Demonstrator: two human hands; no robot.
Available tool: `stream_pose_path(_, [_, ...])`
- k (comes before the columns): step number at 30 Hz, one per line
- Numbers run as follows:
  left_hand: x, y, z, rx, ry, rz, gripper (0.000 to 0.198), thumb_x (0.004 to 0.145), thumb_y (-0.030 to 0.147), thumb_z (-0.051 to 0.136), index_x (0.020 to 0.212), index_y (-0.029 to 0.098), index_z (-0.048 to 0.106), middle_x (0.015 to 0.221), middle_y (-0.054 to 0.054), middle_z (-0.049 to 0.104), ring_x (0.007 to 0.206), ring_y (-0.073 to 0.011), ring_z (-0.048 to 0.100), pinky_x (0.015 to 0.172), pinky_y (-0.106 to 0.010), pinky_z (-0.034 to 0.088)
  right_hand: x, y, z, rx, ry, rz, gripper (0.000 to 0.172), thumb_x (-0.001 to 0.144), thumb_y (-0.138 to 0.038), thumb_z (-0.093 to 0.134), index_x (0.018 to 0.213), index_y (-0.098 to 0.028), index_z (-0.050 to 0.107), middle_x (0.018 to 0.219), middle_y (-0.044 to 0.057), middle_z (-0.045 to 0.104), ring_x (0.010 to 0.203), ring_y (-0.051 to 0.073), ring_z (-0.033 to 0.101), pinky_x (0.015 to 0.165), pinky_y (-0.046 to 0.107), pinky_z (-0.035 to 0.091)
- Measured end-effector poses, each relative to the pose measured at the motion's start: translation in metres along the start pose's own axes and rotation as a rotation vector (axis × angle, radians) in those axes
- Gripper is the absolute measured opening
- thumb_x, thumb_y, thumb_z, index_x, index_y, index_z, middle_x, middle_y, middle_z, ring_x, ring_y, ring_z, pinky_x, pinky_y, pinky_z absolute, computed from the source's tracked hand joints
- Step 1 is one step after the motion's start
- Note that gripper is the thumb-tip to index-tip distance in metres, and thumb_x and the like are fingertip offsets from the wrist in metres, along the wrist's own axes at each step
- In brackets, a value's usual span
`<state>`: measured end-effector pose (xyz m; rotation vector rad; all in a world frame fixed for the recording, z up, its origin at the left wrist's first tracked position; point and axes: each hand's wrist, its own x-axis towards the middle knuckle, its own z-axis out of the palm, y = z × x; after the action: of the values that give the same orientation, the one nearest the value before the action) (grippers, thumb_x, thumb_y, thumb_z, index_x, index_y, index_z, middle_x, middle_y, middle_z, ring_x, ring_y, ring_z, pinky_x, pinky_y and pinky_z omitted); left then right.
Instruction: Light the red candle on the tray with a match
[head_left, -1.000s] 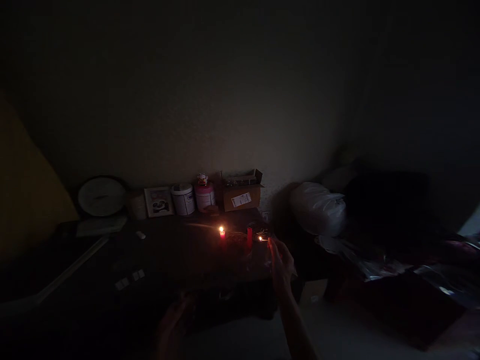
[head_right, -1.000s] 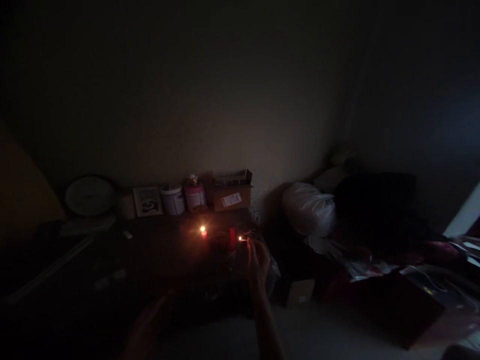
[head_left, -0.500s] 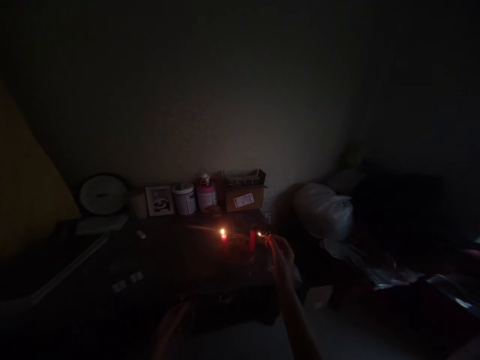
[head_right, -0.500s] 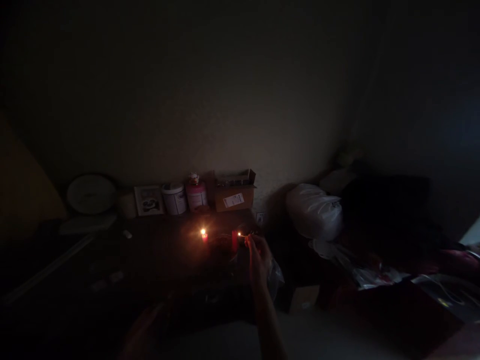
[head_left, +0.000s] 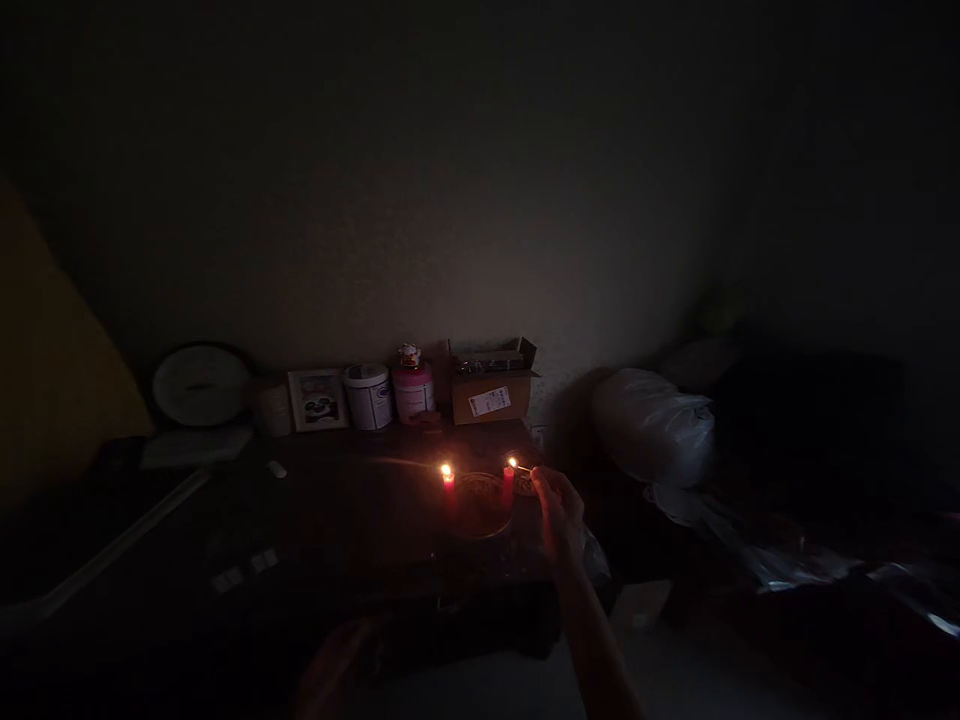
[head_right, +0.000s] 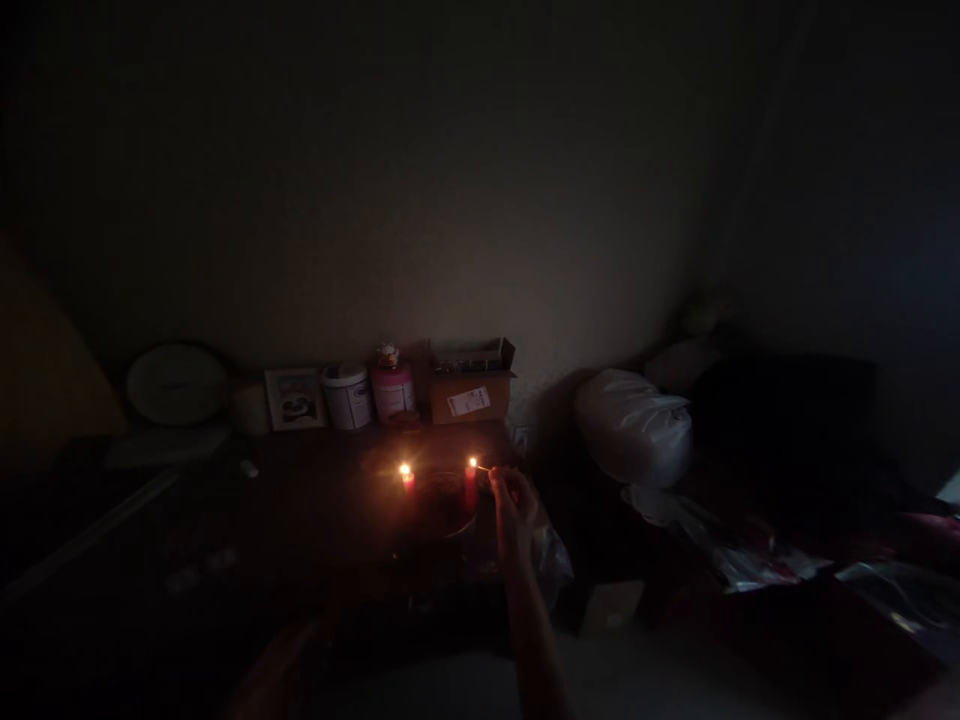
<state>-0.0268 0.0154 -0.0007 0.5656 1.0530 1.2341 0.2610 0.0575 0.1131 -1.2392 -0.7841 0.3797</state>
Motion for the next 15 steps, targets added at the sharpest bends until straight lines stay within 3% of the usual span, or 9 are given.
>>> stream_pose_path(4, [0.006, 0.001, -0.004, -0.01, -0.016, -0.05, 0.03, 0.053, 0.041, 0.075, 0.076, 0.024, 0.066, 0.098, -0.009, 0.074, 0.113, -0.0356, 0.056, 0.091, -0.048, 0.049, -0.002, 0.003, 0.0, -0.042, -0.009, -0.02, 0.023, 0.073, -0.042, 0.061, 0.075, -0.02, 0.068, 0.074, 0.001, 0.067, 0.076, 0.02, 0.061, 0.067, 0.03, 0.047])
stream_pose_path(15, [0.005, -0.005, 0.003, 0.015, 0.072, -0.024, 0.039, 0.042, 0.046, 0.081, 0.071, 0.024, 0.068, 0.084, -0.008, 0.076, 0.104, -0.0377, 0.06, 0.087, -0.045, 0.051, 0.0, 0.014, 0.004, -0.018, -0.009, -0.008, 0.018, 0.074, -0.041, 0.061, 0.075, -0.024, 0.066, 0.076, 0.0, 0.066, 0.079, 0.021, 0.061, 0.069, 0.03, 0.048])
